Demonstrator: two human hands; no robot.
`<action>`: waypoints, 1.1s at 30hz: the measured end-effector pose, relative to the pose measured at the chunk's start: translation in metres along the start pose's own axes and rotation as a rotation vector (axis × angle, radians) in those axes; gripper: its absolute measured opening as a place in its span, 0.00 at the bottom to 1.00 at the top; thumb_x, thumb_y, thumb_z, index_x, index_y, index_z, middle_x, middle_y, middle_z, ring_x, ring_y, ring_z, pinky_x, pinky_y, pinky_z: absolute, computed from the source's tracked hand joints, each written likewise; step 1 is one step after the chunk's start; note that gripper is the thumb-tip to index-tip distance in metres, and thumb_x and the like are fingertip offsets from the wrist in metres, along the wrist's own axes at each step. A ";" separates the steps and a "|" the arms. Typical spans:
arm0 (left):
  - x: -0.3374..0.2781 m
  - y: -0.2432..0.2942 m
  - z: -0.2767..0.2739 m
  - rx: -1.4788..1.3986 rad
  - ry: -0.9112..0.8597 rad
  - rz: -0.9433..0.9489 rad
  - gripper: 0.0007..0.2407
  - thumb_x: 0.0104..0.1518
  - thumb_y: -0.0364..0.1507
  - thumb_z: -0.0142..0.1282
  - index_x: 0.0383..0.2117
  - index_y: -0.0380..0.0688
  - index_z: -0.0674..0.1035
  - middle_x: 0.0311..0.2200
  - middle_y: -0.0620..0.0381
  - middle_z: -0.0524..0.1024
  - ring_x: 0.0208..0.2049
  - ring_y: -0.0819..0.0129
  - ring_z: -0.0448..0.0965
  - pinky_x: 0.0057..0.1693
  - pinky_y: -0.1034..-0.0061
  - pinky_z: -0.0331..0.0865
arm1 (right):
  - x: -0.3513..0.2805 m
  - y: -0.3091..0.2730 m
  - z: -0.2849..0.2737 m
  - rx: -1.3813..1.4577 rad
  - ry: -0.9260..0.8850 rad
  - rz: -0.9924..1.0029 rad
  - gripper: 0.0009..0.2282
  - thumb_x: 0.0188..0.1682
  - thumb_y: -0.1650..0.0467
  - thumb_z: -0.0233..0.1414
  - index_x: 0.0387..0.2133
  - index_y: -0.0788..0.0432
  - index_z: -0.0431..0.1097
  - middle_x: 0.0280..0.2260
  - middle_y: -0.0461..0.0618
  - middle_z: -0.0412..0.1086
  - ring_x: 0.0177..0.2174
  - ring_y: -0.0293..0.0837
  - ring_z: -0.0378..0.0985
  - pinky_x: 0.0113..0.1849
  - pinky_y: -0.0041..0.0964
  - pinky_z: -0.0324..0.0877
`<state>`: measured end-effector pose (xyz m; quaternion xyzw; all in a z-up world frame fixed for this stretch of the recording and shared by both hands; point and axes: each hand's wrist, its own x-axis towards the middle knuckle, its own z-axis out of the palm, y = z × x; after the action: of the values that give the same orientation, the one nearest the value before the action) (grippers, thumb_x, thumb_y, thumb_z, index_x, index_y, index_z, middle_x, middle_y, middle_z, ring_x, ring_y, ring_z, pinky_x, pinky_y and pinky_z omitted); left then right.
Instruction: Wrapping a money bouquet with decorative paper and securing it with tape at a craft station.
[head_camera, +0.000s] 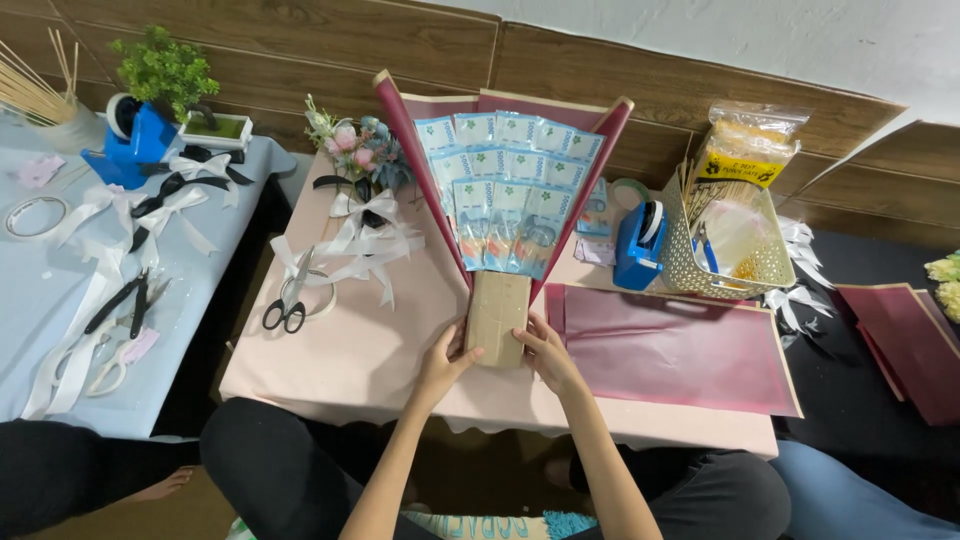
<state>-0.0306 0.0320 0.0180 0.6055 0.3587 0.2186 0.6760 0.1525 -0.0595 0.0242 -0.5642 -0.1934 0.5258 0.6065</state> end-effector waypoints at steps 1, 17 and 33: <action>0.001 -0.008 0.000 0.000 0.002 0.003 0.35 0.54 0.43 0.65 0.67 0.49 0.62 0.65 0.43 0.62 0.65 0.50 0.64 0.66 0.66 0.65 | 0.006 0.004 -0.004 -0.001 -0.002 -0.003 0.26 0.49 0.71 0.57 0.63 0.55 0.60 0.55 0.48 0.66 0.49 0.43 0.70 0.51 0.43 0.65; -0.030 -0.007 0.038 0.323 0.233 -0.006 0.31 0.64 0.48 0.45 0.67 0.37 0.59 0.65 0.35 0.59 0.65 0.45 0.61 0.65 0.63 0.66 | 0.013 0.029 -0.014 0.005 0.106 0.031 0.30 0.50 0.66 0.60 0.63 0.65 0.58 0.54 0.63 0.68 0.52 0.61 0.72 0.51 0.55 0.69; -0.027 -0.014 0.038 0.087 0.350 -0.077 0.33 0.47 0.43 0.60 0.62 0.49 0.68 0.60 0.54 0.72 0.57 0.65 0.76 0.60 0.72 0.72 | -0.015 -0.017 0.000 -0.091 0.041 0.149 0.27 0.48 0.64 0.54 0.63 0.53 0.61 0.46 0.47 0.74 0.46 0.39 0.76 0.42 0.29 0.68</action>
<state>-0.0211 -0.0155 0.0110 0.5726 0.5030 0.2788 0.5843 0.1544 -0.0692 0.0441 -0.6145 -0.1622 0.5486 0.5433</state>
